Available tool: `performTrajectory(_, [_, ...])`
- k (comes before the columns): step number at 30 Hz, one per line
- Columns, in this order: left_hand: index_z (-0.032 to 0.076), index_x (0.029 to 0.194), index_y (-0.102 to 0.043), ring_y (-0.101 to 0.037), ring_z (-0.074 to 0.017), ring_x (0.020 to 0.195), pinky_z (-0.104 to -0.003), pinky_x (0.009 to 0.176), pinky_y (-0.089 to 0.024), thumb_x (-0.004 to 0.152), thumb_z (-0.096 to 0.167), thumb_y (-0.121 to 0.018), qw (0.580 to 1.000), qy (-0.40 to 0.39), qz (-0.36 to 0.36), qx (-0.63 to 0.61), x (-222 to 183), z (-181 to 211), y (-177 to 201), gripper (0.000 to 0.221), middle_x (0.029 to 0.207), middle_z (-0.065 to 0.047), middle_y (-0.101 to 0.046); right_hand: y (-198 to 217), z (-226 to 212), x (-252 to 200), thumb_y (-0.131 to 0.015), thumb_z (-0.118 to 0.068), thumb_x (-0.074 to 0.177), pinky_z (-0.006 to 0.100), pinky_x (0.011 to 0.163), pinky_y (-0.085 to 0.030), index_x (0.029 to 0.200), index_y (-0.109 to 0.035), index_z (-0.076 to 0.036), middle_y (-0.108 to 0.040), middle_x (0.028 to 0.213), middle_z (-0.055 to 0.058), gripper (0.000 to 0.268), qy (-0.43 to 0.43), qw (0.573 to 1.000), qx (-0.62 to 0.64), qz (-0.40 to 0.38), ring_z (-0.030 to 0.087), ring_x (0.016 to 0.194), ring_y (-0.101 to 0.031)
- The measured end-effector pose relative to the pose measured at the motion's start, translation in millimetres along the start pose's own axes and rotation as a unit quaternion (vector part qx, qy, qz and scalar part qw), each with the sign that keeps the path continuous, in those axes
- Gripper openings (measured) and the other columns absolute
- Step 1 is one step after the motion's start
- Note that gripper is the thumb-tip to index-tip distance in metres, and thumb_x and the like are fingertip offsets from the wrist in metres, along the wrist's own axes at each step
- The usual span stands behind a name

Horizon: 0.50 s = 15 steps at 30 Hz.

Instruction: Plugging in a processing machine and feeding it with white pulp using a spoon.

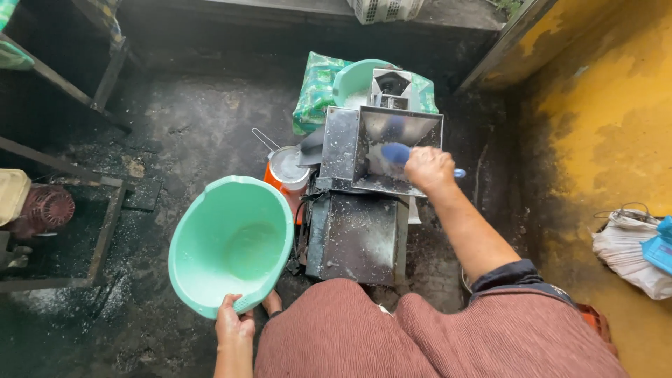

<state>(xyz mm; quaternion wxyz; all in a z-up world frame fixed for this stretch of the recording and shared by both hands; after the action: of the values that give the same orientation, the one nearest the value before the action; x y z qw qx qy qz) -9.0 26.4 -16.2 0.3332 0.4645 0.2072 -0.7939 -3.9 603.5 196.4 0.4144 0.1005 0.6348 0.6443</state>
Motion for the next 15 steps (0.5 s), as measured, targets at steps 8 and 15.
performTrajectory(8, [0.012,0.109,-0.061,-0.071,-0.0205,0.091,-0.033,0.066,-0.063,0.071,-0.003,-0.066,0.998,0.005,0.058,-0.008,19.7,3.0,31.9,0.041,0.106,-0.003,-0.070,-51.3,-7.4,33.7,-0.049,-0.014,0.080,0.042,0.081,-0.058,0.124,-0.068,-0.030,-0.076,0.105,0.006,0.051,0.108,0.988,-0.012,0.113,0.027,0.106,-0.070])
performTrajectory(15, [0.020,0.117,-0.066,-0.072,-0.0166,0.090,-0.028,0.065,-0.062,0.069,-0.001,-0.062,0.999,0.000,0.005,-0.032,44.4,15.3,60.4,0.053,0.106,0.005,-0.074,1.5,21.8,0.9,-0.030,-0.024,0.105,0.049,0.070,-0.058,0.113,-0.065,-0.018,-0.076,0.101,0.012,0.036,0.008,0.994,-0.024,0.105,0.037,0.091,-0.075])
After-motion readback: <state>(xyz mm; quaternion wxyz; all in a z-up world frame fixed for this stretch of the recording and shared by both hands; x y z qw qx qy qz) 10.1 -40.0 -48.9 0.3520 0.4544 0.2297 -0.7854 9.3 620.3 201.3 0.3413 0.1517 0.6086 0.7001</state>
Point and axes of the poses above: each hand's wrist, its own x-axis towards the middle knuckle, its own y-axis out of the back of the hand, z = x × y, the point moved 7 cm from there along x, towards the middle knuckle
